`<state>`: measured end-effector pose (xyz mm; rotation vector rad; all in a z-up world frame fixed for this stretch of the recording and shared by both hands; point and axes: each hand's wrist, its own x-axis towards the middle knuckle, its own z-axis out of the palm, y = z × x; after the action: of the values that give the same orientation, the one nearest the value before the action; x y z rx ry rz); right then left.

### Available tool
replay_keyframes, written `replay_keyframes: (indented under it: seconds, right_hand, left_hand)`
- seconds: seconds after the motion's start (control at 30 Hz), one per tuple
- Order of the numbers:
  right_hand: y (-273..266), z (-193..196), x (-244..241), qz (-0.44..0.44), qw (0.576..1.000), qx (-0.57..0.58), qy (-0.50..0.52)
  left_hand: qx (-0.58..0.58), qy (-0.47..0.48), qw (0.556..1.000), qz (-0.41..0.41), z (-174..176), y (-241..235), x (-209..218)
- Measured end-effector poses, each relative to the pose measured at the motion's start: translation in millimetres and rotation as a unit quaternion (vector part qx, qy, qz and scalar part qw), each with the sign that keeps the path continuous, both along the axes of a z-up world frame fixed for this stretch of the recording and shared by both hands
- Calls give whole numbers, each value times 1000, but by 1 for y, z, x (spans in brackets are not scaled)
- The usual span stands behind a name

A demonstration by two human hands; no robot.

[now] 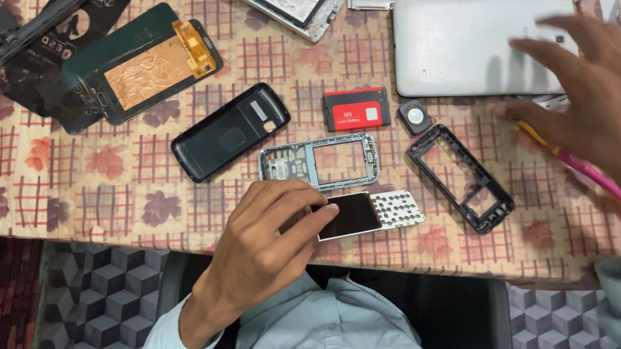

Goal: The person cleans a small circuit board with a toothbrush, then places it into a phone chassis. They attach a camera module to the chassis and continue assembling the phone components on the workbench.

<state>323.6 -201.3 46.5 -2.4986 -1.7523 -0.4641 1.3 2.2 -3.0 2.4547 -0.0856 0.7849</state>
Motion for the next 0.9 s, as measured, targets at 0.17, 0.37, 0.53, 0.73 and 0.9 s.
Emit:
replay_keyframes:
  seconds: [0.17,0.37,0.53,0.73,0.9]
  right_hand:
    - [38,-8,19,16,997,-57,56]
    - [62,-18,10,3,983,-178,-55]
    - [72,-10,-4,19,962,-188,-196]
    - [66,12,12,142,976,-16,-165]
    - [64,17,35,121,987,12,-106]
  left_hand:
    - [16,20,1000,-1,-1,-2,2]
    - [18,31,999,-3,-2,-1,1]
    - [18,30,999,-7,-4,0,0]
    - [14,30,999,-12,-3,1,0]
    - [18,32,999,-9,-1,1,1]
